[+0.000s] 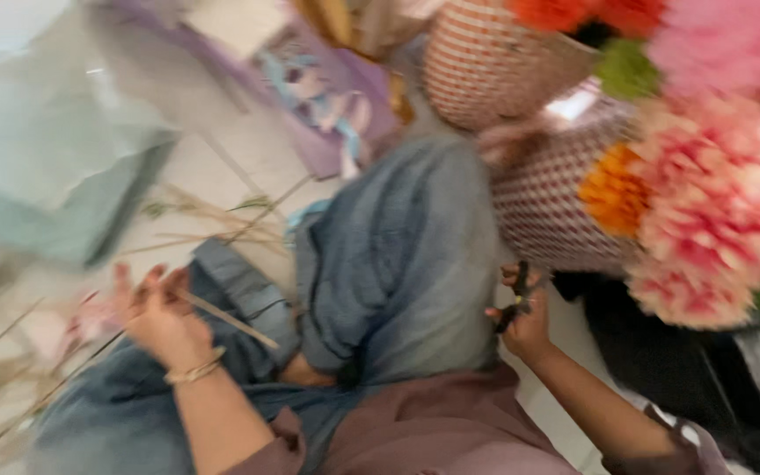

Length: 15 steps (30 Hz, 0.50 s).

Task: The person sits on the floor and uses scissors to trim the ends of thin wooden sticks. They hold the sticks in one hand and cut them with the other, occasionally adjusting the grip or the stick's position.

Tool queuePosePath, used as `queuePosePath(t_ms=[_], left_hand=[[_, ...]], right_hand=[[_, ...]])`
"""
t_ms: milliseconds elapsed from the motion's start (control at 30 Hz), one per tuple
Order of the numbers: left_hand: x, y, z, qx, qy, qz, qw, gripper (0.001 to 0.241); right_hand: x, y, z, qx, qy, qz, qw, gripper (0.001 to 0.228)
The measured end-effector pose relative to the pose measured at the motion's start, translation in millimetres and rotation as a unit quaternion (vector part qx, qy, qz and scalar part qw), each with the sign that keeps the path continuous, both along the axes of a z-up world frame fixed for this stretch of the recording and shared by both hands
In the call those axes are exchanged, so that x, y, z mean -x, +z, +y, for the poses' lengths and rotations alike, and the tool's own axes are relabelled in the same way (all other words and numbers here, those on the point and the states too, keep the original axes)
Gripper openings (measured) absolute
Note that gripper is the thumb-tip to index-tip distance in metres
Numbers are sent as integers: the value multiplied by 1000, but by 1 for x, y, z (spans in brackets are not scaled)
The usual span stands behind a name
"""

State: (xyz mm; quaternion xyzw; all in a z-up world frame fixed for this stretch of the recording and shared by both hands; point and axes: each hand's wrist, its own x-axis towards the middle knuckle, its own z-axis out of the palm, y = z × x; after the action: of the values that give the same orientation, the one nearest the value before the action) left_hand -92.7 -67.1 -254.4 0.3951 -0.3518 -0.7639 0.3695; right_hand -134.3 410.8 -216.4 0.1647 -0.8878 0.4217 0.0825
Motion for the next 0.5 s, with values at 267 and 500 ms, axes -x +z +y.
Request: queuePosePath(t_ms=[267, 500], left_hand=[[-6, 7, -2, 42, -24, -64, 997, 44], [-9, 14, -2, 41, -13, -81, 996, 44]], right_hand=[[-31, -126, 169, -420, -22, -8, 907, 72], [-16, -151, 207, -568, -55, -59, 819, 100]])
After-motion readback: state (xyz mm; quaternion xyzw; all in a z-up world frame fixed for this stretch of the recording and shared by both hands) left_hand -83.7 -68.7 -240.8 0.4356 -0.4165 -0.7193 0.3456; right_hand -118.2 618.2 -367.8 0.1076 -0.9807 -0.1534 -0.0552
